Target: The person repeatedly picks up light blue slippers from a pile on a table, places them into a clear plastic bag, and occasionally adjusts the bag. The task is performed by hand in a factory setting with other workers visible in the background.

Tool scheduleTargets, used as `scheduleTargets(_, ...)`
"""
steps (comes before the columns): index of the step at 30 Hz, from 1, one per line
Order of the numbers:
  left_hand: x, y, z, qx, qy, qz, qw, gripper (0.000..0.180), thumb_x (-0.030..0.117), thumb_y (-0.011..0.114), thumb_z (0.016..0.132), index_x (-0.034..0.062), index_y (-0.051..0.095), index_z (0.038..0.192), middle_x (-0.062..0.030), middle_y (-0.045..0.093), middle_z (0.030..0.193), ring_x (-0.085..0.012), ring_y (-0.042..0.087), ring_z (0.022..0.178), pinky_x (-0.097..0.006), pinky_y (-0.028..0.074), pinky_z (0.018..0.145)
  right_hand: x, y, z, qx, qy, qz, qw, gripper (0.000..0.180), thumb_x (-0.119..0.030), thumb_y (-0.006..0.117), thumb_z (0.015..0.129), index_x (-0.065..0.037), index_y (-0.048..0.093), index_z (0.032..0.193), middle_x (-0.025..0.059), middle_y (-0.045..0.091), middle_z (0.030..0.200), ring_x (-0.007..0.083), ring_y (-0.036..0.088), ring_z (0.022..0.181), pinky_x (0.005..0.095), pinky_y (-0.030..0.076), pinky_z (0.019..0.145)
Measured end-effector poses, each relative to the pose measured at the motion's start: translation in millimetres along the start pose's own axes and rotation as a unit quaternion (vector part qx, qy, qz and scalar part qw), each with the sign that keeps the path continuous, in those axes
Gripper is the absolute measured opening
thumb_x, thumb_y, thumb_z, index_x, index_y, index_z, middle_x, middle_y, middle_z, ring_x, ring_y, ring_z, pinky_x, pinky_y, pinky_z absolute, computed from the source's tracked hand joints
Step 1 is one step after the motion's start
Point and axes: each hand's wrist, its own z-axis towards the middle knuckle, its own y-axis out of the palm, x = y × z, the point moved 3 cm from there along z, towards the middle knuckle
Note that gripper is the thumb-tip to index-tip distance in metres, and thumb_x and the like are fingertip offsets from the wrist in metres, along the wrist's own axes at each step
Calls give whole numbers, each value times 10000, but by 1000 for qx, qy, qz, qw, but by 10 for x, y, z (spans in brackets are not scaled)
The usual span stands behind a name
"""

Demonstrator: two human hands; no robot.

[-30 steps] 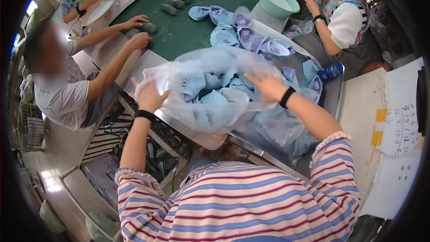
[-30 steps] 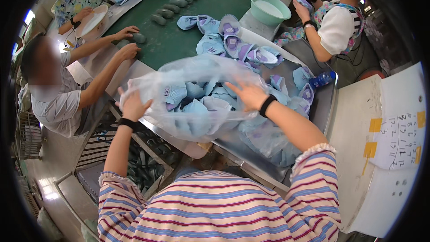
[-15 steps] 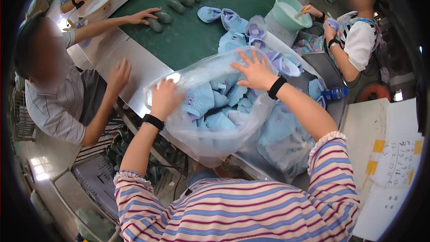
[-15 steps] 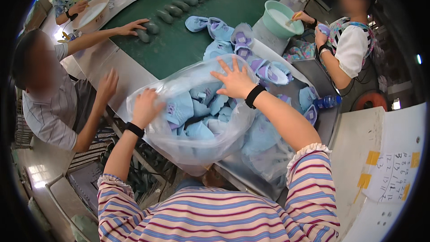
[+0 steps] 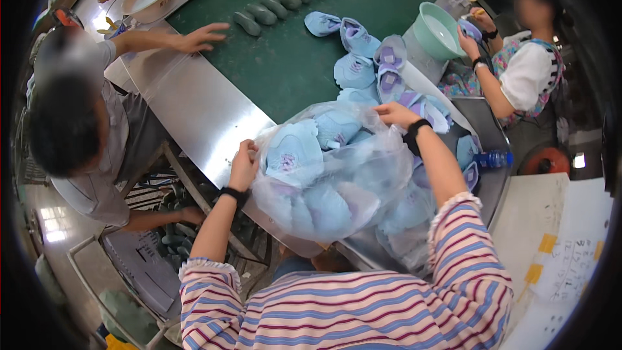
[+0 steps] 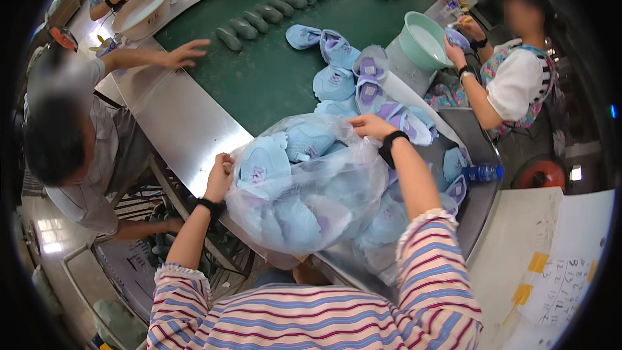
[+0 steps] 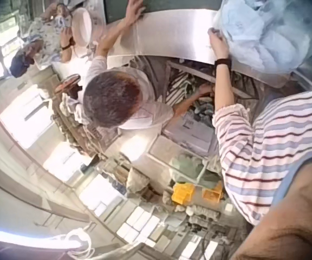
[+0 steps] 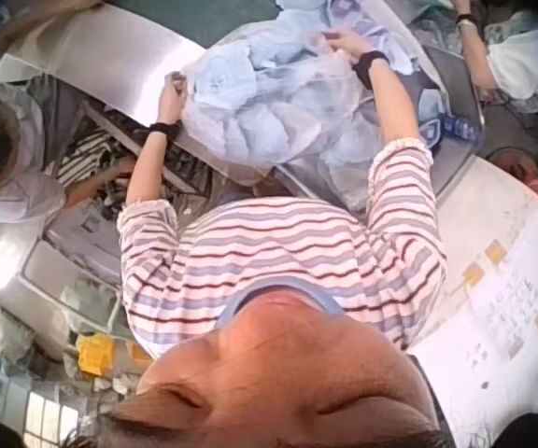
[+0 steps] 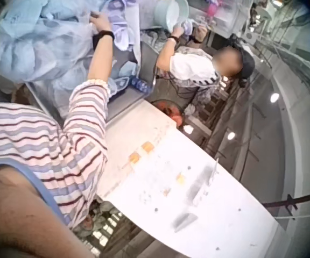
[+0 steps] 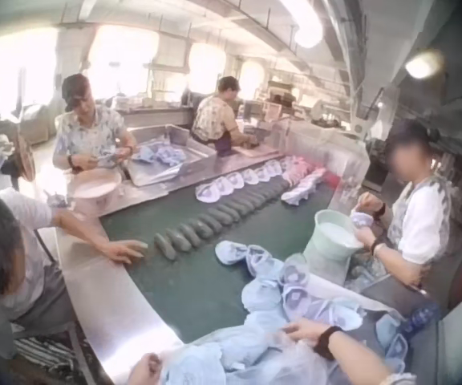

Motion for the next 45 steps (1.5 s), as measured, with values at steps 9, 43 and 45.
scheduleTargets(9,636,86,-1205,-24,310,112,944,320,-73,539,658,25,534,962,-160,468,1247,-396,467,1129,-436,428,916,595,409,-1326,174,-139,-190,956,512,18,603,772,-91,509,1263,129,472,1319,249,482,1188,367,406,977)
scheduleTargets(43,1076,240,-996,-173,257,103,945,730,348,717,735,84,400,1338,-233,334,1316,-416,333,1207,-484,313,1015,-589,1926,-589,170,-117,-295,933,895,-436,773,639,67,400,1278,260,276,1378,452,340,1229,420,310,1036)
scheduleTargets(45,1053,141,-1040,-247,234,84,936,664,312,695,761,88,418,1320,-243,317,1338,-425,320,1235,-492,299,1027,-497,2071,-658,235,-162,-294,912,747,-323,765,643,56,439,1198,236,326,1317,434,395,1168,409,356,986)
